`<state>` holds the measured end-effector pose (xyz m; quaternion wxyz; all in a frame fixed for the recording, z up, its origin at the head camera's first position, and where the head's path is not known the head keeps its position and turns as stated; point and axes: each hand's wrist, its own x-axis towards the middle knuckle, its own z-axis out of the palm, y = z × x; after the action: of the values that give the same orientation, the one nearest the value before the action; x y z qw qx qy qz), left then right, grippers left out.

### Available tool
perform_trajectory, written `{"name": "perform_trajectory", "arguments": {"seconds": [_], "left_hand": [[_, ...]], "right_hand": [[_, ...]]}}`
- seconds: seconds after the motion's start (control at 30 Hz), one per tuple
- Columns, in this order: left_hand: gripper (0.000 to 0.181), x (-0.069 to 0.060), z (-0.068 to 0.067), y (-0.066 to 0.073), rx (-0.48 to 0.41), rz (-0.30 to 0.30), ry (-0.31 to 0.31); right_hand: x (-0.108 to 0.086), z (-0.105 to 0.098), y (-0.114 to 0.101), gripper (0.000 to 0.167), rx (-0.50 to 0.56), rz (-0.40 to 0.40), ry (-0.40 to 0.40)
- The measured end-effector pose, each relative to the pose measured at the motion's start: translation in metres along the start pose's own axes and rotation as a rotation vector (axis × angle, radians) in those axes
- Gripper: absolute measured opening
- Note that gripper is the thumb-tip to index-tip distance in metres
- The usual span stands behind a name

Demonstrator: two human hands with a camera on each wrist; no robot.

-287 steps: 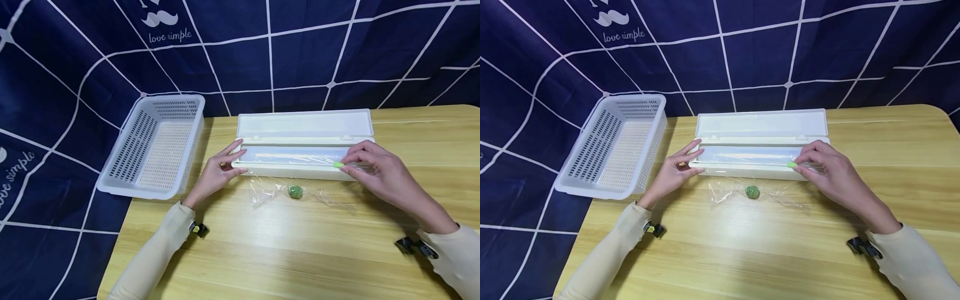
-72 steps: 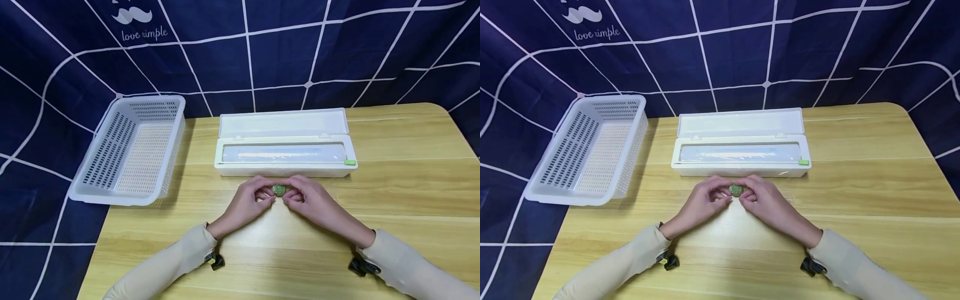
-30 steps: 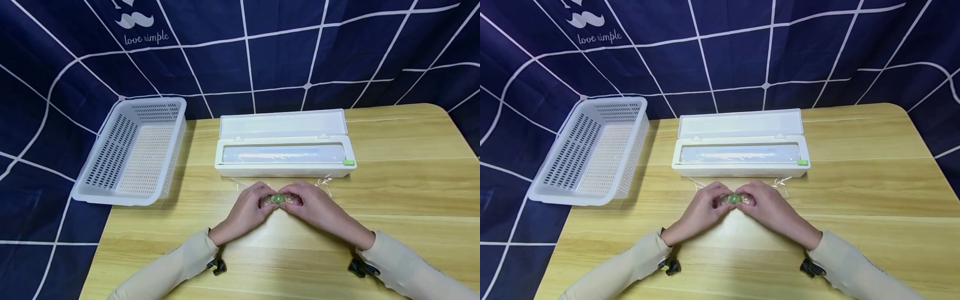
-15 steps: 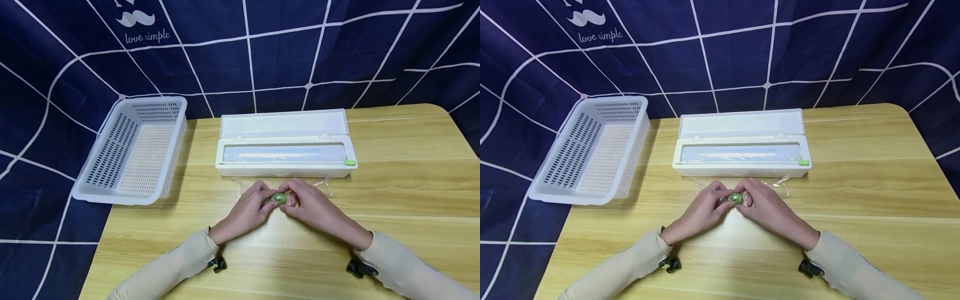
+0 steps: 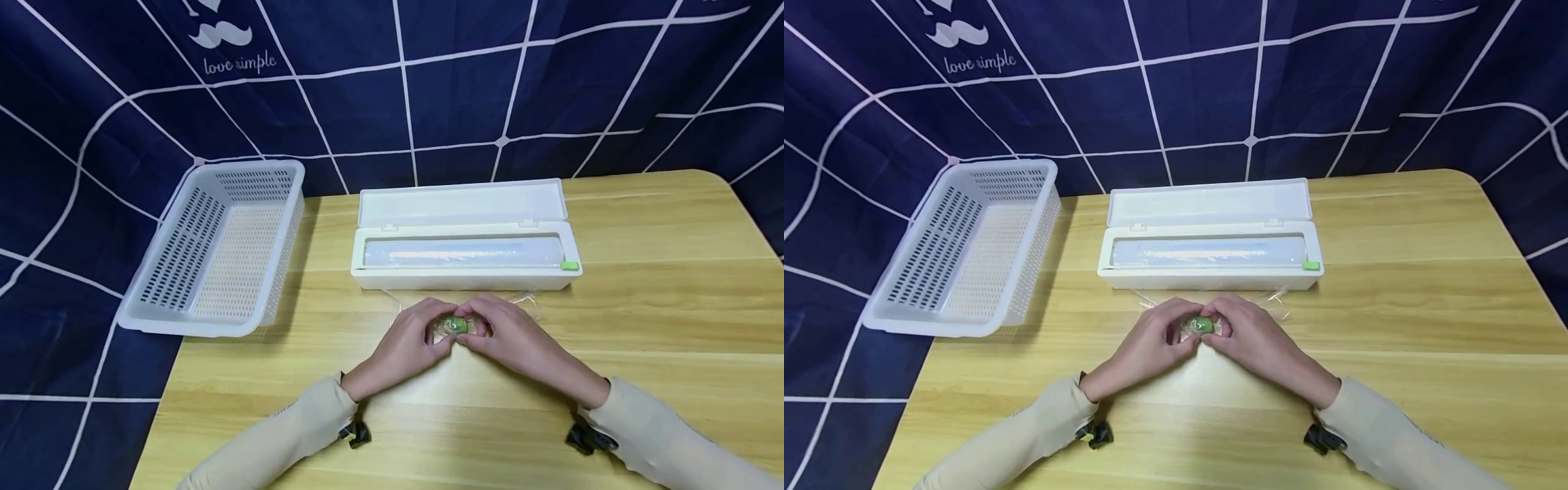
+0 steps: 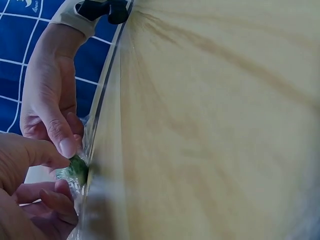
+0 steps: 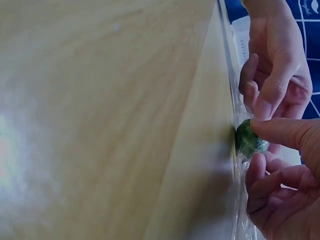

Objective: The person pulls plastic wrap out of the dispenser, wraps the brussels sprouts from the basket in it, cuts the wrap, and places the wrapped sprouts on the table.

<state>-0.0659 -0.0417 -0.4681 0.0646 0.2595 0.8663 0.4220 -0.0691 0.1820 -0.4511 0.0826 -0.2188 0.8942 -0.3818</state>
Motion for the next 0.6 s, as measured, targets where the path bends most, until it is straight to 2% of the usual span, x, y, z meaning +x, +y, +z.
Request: {"name": "perform_trajectory", "arguments": {"seconds": [0.17, 0.27, 0.6], "left_hand": [[0.036, 0.0001, -0.0007, 0.0009, -0.039, 0.009, 0.036], [0.03, -0.0006, -0.0001, 0.0004, -0.03, 0.013, 0.049], [0.028, -0.0027, 0.0042, -0.001, 0.01, 0.038, 0.035]], "right_hand": [[-0.0001, -0.0017, 0.0021, 0.03, -0.016, -0.03, 0.011], [-0.0003, -0.0025, 0.0026, 0.027, -0.016, -0.044, 0.001], [-0.0008, -0.0039, 0.0025, 0.019, -0.014, 0.006, -0.079]]}}
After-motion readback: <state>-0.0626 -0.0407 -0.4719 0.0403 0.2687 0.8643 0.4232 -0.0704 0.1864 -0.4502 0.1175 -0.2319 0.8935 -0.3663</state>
